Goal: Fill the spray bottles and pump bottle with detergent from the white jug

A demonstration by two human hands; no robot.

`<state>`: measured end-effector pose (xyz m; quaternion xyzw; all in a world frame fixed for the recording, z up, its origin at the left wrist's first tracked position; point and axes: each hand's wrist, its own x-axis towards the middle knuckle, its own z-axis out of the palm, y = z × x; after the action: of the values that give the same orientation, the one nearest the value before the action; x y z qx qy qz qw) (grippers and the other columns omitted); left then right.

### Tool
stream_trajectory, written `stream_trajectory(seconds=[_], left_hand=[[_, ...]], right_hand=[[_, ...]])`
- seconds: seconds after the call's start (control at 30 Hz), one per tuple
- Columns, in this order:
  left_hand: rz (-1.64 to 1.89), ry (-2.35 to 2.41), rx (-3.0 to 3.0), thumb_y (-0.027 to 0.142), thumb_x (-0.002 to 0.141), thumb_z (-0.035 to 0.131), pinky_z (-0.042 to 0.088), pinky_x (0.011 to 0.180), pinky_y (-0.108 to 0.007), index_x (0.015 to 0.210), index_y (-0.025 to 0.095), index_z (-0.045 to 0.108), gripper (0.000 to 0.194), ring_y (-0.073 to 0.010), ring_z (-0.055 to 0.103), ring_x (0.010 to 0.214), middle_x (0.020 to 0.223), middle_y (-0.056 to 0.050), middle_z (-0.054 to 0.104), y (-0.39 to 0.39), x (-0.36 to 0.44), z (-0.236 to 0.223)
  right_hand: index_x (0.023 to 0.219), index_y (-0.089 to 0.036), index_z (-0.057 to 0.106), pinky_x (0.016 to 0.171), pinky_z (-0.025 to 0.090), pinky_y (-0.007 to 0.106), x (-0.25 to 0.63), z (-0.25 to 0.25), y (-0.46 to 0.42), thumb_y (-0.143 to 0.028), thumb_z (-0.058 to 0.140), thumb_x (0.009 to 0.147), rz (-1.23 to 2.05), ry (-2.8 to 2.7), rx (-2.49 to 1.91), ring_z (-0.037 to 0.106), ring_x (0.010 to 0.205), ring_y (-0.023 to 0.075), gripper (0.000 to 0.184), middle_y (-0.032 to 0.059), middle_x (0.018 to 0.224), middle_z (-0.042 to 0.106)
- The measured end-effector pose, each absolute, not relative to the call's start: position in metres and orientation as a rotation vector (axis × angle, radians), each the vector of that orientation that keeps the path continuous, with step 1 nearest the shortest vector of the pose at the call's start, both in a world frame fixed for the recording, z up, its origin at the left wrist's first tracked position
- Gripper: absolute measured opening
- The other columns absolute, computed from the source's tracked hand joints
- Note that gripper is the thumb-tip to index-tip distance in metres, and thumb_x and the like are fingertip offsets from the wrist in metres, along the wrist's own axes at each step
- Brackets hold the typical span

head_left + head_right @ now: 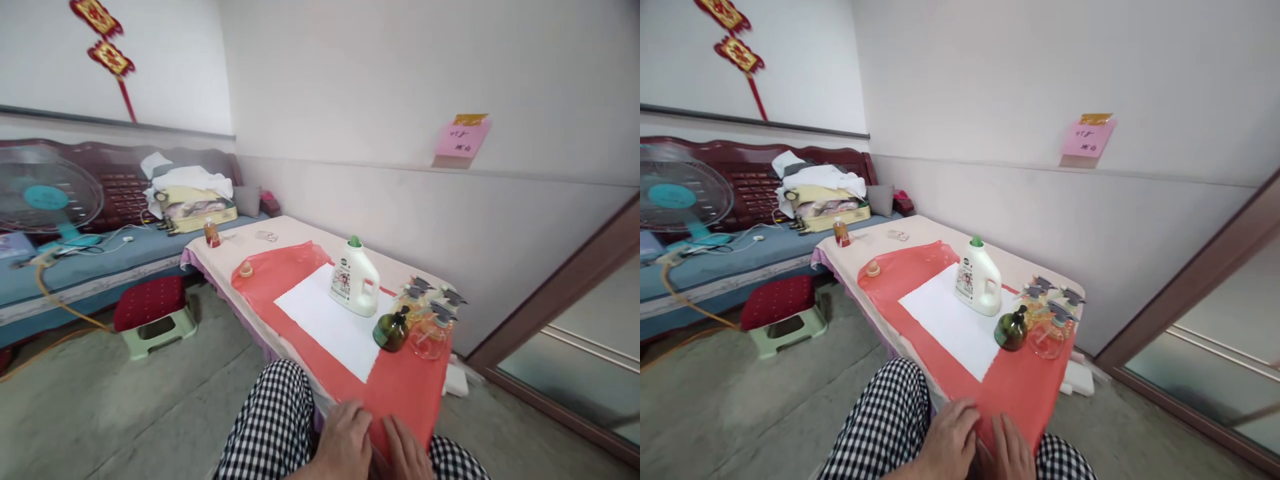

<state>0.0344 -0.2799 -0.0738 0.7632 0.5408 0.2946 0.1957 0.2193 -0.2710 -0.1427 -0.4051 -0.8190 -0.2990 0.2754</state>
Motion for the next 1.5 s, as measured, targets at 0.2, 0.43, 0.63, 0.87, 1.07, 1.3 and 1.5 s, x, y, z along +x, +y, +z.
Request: stream_trajectory(seconds=[0.2,0.43,0.63,0.87,1.07,1.3,1.5], left_hand=[[0.587,1.785,2.541,0.017,0.091,0.036,0.030,0.113,-0.046,0.147,0.014,0.035,0.056,-0.0244,0.031,0.139,0.149,-0.011,0.042,-0.271,0.038,-0.128],[0.508,1.969,2.841,0.012,0.086,0.038,0.028,0.110,-0.059,0.135,0.015,0.055,0.052,-0.0326,0.031,0.140,0.145,-0.014,0.046,-0.276,0.041,-0.168],[0.503,1.955,2.878,0.014,0.087,0.037,0.025,0.112,-0.057,0.136,0.015,0.053,0.052,-0.0319,0.027,0.141,0.147,-0.014,0.044,-0.276,0.037,-0.158],[0.454,1.967,2.819,0.012,0.087,0.036,0.027,0.112,-0.055,0.140,0.016,0.049,0.054,-0.0291,0.025,0.143,0.150,-0.012,0.041,-0.276,0.035,-0.159],[0.435,1.961,2.788,0.011,0.087,0.035,0.026,0.112,-0.055,0.144,0.016,0.042,0.058,-0.0281,0.023,0.144,0.154,-0.010,0.036,-0.277,0.032,-0.166],[0.383,1.922,2.713,0.009,0.085,0.036,0.026,0.112,-0.054,0.147,0.017,0.038,0.062,-0.0292,0.021,0.144,0.155,-0.009,0.032,-0.277,0.031,-0.165],[0.358,1.911,2.677,0.008,0.084,0.037,0.026,0.112,-0.052,0.147,0.017,0.037,0.064,-0.0288,0.022,0.144,0.155,-0.009,0.032,-0.278,0.032,-0.160]], right_hand=[[0.124,-0.016,0.058,0.098,0.038,0.044,0.185,-0.153,-0.283,-0.014,0.044,0.077,-0.835,-2.263,-1.192,0.055,0.116,0.0263,0.050,0.0102,0.123,0.065],[0.128,-0.013,0.056,0.112,0.021,0.048,0.168,-0.140,-0.301,-0.011,0.041,0.080,-0.792,-2.277,-1.364,0.045,0.128,0.0265,0.051,0.0095,0.133,0.059],[0.134,-0.013,0.051,0.117,0.011,0.048,0.162,-0.142,-0.304,-0.018,0.037,0.089,-0.702,-2.243,-1.451,0.038,0.134,0.0253,0.048,0.0086,0.139,0.055],[0.137,-0.012,0.048,0.118,0.009,0.046,0.161,-0.152,-0.303,-0.031,0.038,0.093,-0.613,-2.198,-1.463,0.038,0.134,0.0249,0.048,0.0109,0.139,0.054],[0.136,-0.014,0.049,0.117,0.010,0.044,0.162,-0.150,-0.303,-0.034,0.041,0.092,-0.598,-2.174,-1.434,0.042,0.131,0.0243,0.048,0.0101,0.137,0.057],[0.138,-0.016,0.047,0.113,0.020,0.043,0.163,-0.147,-0.302,-0.035,0.045,0.090,-0.589,-2.163,-1.415,0.043,0.130,0.0240,0.052,0.0092,0.137,0.056],[0.139,-0.015,0.045,0.114,0.018,0.044,0.162,-0.147,-0.304,-0.034,0.045,0.089,-0.561,-2.159,-1.430,0.043,0.130,0.0240,0.053,0.0095,0.137,0.057]])
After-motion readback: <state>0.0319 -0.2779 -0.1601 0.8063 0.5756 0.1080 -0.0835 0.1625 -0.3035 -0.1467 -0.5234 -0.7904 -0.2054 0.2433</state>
